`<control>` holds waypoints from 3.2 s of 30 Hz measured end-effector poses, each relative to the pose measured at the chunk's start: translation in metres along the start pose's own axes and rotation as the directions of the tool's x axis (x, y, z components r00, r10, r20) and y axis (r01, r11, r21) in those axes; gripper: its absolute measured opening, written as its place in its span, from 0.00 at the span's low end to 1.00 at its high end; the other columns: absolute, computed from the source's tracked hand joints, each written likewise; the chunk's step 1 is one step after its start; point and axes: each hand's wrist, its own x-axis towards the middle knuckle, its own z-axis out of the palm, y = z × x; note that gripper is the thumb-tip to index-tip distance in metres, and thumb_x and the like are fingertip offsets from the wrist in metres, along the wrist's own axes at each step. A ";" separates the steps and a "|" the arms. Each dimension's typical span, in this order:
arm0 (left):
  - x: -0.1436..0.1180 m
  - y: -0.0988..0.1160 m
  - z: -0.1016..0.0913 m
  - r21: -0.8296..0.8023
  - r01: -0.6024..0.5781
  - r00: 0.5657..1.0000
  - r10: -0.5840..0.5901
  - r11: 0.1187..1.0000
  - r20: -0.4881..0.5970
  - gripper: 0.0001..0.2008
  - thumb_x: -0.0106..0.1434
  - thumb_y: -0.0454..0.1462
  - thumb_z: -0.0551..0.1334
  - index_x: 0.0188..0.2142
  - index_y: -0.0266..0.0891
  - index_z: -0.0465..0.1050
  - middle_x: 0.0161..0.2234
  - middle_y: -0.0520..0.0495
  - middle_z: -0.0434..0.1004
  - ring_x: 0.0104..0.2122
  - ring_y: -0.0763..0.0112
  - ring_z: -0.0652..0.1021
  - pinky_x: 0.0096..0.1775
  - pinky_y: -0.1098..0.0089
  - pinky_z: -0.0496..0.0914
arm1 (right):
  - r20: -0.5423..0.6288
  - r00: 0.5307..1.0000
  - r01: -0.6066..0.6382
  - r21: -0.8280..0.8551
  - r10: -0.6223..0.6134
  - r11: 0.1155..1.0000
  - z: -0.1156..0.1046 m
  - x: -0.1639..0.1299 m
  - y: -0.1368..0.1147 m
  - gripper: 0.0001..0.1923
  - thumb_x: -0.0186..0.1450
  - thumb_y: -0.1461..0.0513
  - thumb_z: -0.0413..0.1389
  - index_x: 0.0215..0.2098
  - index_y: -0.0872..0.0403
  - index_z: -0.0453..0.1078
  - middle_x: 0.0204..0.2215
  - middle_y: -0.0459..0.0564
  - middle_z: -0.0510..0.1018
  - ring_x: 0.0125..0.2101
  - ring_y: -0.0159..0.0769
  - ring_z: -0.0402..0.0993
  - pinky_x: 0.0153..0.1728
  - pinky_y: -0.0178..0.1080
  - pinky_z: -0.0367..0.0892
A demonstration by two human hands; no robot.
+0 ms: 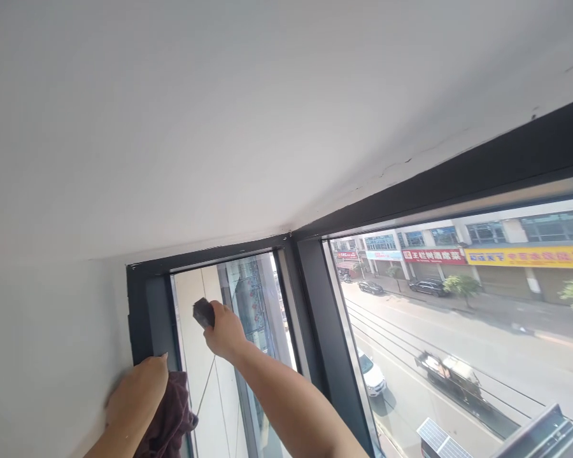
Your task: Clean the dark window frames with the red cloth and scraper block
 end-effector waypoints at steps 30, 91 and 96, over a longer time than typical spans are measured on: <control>-0.020 0.024 -0.020 -0.004 0.134 0.984 -0.133 0.991 0.120 0.28 0.69 0.39 0.35 0.45 0.23 0.69 0.33 0.32 0.78 0.37 0.54 0.80 0.36 0.61 0.68 | -0.001 0.995 -0.060 -0.812 0.101 0.581 -0.124 0.056 0.006 0.43 0.64 0.64 0.50 0.69 0.41 0.28 0.45 0.60 0.73 0.23 0.34 0.72 0.20 0.33 0.63; -0.014 0.022 -0.001 -0.040 0.125 0.989 -0.122 0.991 0.081 0.26 0.69 0.37 0.35 0.43 0.23 0.67 0.30 0.31 0.77 0.39 0.49 0.79 0.33 0.60 0.69 | 0.185 0.968 0.124 -0.939 0.168 0.320 -0.157 0.067 -0.006 0.43 0.68 0.61 0.47 0.67 0.40 0.19 0.48 0.60 0.71 0.28 0.36 0.74 0.26 0.34 0.63; -0.011 0.020 0.003 -0.052 0.123 0.990 -0.119 0.991 0.075 0.26 0.69 0.38 0.36 0.44 0.22 0.68 0.31 0.30 0.77 0.37 0.50 0.80 0.33 0.59 0.69 | 0.180 0.965 0.116 -0.945 0.191 0.307 -0.158 0.067 -0.006 0.44 0.67 0.61 0.48 0.67 0.40 0.19 0.44 0.57 0.73 0.28 0.36 0.74 0.25 0.33 0.62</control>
